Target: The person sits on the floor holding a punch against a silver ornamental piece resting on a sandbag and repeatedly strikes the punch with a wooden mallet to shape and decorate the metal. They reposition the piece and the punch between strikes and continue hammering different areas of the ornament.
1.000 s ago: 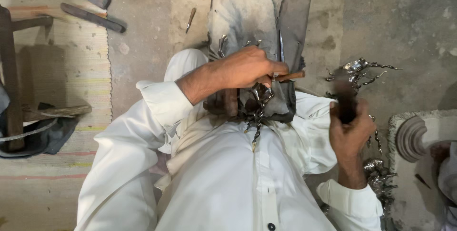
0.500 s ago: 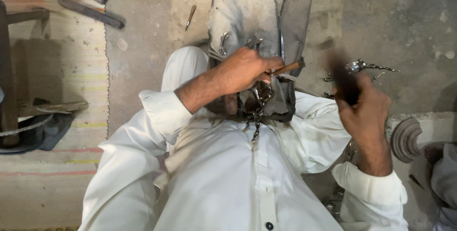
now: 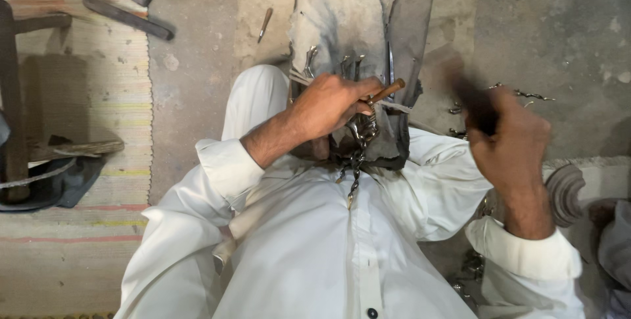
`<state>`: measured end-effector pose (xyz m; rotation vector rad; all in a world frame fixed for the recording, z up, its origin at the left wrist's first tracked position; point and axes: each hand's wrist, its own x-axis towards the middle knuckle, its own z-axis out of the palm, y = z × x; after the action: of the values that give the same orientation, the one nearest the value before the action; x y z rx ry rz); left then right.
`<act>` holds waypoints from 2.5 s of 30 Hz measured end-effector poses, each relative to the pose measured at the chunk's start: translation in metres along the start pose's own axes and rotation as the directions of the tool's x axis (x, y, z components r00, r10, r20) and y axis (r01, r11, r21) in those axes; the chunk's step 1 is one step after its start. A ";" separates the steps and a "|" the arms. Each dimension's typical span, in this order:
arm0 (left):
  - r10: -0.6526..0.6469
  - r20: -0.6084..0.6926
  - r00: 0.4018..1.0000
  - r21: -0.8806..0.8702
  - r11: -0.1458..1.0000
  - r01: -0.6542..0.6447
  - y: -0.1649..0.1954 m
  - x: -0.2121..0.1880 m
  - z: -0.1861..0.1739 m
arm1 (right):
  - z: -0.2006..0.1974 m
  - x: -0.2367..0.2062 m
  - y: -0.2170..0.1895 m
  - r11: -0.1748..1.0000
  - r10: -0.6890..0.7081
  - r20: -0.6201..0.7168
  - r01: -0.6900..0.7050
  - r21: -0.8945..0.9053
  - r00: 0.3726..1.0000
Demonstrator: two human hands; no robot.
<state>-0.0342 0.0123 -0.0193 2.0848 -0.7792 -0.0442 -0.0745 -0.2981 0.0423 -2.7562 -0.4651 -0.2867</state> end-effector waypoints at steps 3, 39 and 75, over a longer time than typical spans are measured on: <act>0.038 -0.049 0.998 -0.022 0.999 -0.039 -0.001 -0.001 0.000 | -0.004 0.006 -0.001 0.991 -0.050 -0.009 0.049 -0.122 0.999; 0.167 0.352 0.921 0.191 0.950 -0.246 -0.001 0.031 0.003 | 0.039 -0.084 0.012 0.978 0.202 -0.025 -0.203 -0.040 0.979; 0.001 -0.137 0.991 -0.004 1.000 -0.002 0.001 -0.036 0.014 | -0.021 0.012 -0.032 0.955 -0.154 0.044 0.160 -0.251 0.987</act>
<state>-0.0677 0.0215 -0.0360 2.0595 -0.6967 0.0976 -0.0774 -0.2733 0.0746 -2.9787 -0.7010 -0.3757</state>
